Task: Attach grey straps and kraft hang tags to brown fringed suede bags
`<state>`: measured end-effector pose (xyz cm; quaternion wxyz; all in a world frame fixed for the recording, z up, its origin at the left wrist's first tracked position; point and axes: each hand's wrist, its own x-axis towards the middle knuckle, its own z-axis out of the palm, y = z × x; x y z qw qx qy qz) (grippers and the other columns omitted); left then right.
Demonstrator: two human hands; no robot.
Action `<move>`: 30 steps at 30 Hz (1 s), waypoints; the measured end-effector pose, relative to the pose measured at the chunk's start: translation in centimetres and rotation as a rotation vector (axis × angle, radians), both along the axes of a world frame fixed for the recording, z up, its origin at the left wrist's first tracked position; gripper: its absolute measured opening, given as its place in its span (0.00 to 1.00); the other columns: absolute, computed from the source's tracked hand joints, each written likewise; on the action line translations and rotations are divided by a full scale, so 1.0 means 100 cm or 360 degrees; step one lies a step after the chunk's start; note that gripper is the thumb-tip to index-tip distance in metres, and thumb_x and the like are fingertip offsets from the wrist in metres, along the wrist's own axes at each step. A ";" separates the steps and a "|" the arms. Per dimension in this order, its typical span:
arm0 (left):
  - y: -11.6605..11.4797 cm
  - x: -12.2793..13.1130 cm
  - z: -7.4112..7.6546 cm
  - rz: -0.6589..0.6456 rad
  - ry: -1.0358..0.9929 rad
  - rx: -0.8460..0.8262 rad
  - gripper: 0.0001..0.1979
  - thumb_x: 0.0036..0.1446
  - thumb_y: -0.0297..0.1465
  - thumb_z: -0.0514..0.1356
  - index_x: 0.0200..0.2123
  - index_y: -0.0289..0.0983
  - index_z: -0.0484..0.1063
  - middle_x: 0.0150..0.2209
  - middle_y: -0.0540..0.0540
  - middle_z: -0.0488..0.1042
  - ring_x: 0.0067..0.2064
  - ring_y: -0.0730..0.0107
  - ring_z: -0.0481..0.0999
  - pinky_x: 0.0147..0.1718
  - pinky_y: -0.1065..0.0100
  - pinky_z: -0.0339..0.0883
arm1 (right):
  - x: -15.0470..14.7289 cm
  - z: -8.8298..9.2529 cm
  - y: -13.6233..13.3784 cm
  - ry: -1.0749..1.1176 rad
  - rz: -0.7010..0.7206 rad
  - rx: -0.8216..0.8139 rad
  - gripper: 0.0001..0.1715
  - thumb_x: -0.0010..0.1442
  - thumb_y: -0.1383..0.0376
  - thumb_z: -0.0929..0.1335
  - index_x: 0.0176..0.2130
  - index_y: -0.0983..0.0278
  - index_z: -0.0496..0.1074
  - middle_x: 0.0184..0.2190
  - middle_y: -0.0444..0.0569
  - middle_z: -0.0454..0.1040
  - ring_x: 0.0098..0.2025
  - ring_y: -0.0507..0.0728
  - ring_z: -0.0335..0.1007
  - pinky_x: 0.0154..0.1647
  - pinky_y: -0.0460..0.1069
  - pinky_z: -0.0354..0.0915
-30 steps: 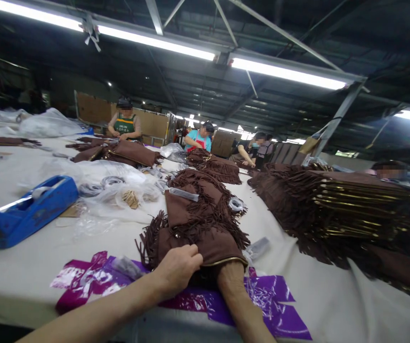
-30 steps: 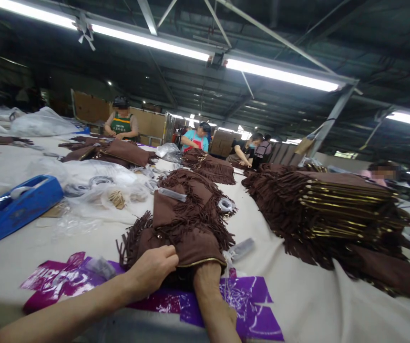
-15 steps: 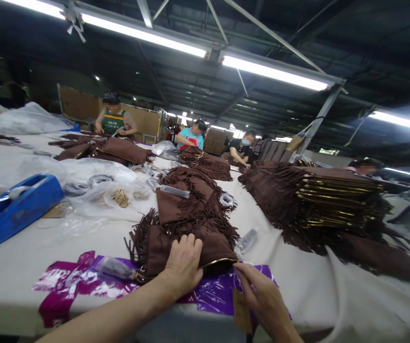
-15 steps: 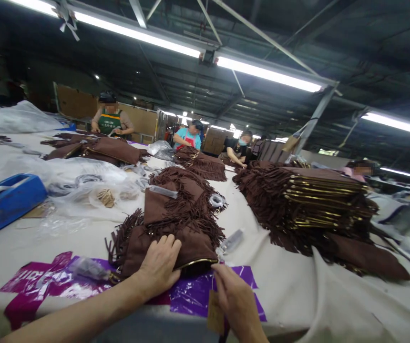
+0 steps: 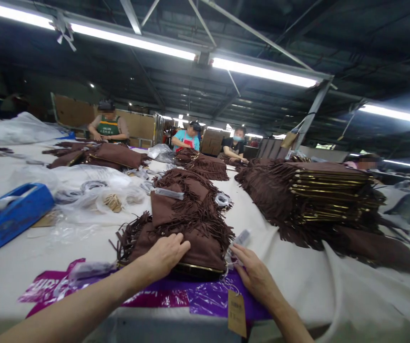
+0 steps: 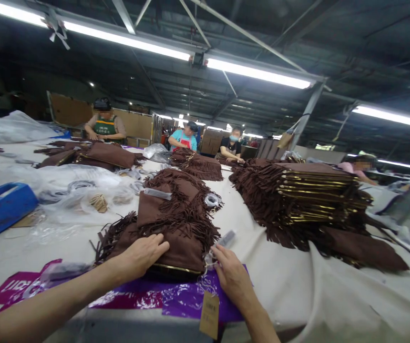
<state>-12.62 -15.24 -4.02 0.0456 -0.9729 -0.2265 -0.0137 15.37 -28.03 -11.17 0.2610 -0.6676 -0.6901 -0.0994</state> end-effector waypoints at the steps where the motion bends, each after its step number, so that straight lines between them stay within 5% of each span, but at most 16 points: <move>1: 0.005 -0.007 0.000 -0.0029 -0.0001 -0.0039 0.22 0.47 0.15 0.52 0.46 0.36 0.63 0.46 0.40 0.68 0.45 0.58 0.70 0.41 0.62 0.66 | 0.002 0.000 -0.001 0.0005 0.0040 -0.0026 0.24 0.60 0.71 0.61 0.55 0.65 0.69 0.55 0.57 0.71 0.58 0.60 0.66 0.59 0.58 0.64; 4: 0.015 -0.016 -0.003 -0.0066 -0.0047 -0.0118 0.22 0.46 0.15 0.53 0.45 0.37 0.63 0.44 0.42 0.68 0.42 0.61 0.71 0.39 0.65 0.66 | 0.001 0.002 -0.003 0.0018 0.0080 -0.0009 0.23 0.61 0.70 0.60 0.54 0.67 0.70 0.55 0.58 0.71 0.57 0.61 0.66 0.59 0.59 0.65; 8: 0.011 -0.006 -0.014 0.0144 -0.0055 0.0021 0.13 0.54 0.17 0.51 0.41 0.36 0.65 0.42 0.40 0.70 0.43 0.58 0.71 0.39 0.62 0.67 | -0.028 0.015 -0.002 0.0136 0.0040 0.0180 0.18 0.65 0.68 0.58 0.48 0.65 0.72 0.44 0.56 0.76 0.48 0.60 0.73 0.50 0.56 0.70; 13: 0.002 -0.008 -0.025 0.0164 -0.0107 -0.0019 0.10 0.57 0.19 0.51 0.40 0.35 0.66 0.40 0.40 0.71 0.43 0.57 0.71 0.41 0.61 0.68 | -0.097 0.033 0.002 0.0274 0.0494 0.0056 0.14 0.67 0.68 0.58 0.46 0.60 0.70 0.35 0.49 0.75 0.37 0.56 0.74 0.37 0.48 0.70; 19: 0.019 -0.072 0.005 -0.0275 -0.0312 -0.0765 0.19 0.50 0.19 0.56 0.46 0.38 0.69 0.47 0.45 0.72 0.49 0.66 0.71 0.50 0.69 0.64 | -0.151 0.041 0.012 0.0380 0.0810 -0.0214 0.13 0.66 0.69 0.59 0.43 0.59 0.70 0.35 0.48 0.75 0.37 0.55 0.74 0.37 0.47 0.67; 21: 0.031 -0.100 0.012 -0.0172 -0.0527 -0.0965 0.19 0.53 0.20 0.53 0.47 0.38 0.69 0.47 0.47 0.73 0.49 0.69 0.71 0.50 0.70 0.64 | -0.166 0.043 0.018 0.0363 0.0830 -0.0229 0.13 0.66 0.69 0.59 0.42 0.59 0.70 0.34 0.47 0.75 0.35 0.55 0.73 0.36 0.47 0.67; 25: 0.052 -0.151 0.013 0.0307 -0.0734 -0.0833 0.14 0.57 0.23 0.49 0.40 0.36 0.72 0.40 0.47 0.76 0.43 0.68 0.72 0.45 0.69 0.65 | -0.207 0.047 0.036 0.0226 0.0908 -0.0257 0.13 0.65 0.69 0.59 0.40 0.60 0.71 0.32 0.47 0.74 0.33 0.54 0.72 0.34 0.45 0.65; 30: 0.048 -0.184 -0.005 0.0402 -0.0348 -0.0449 0.09 0.51 0.28 0.57 0.37 0.36 0.73 0.39 0.44 0.75 0.41 0.62 0.73 0.42 0.66 0.65 | -0.266 0.043 0.073 0.0138 0.0854 -0.0187 0.17 0.62 0.72 0.61 0.47 0.60 0.71 0.44 0.49 0.76 0.40 0.54 0.75 0.40 0.44 0.68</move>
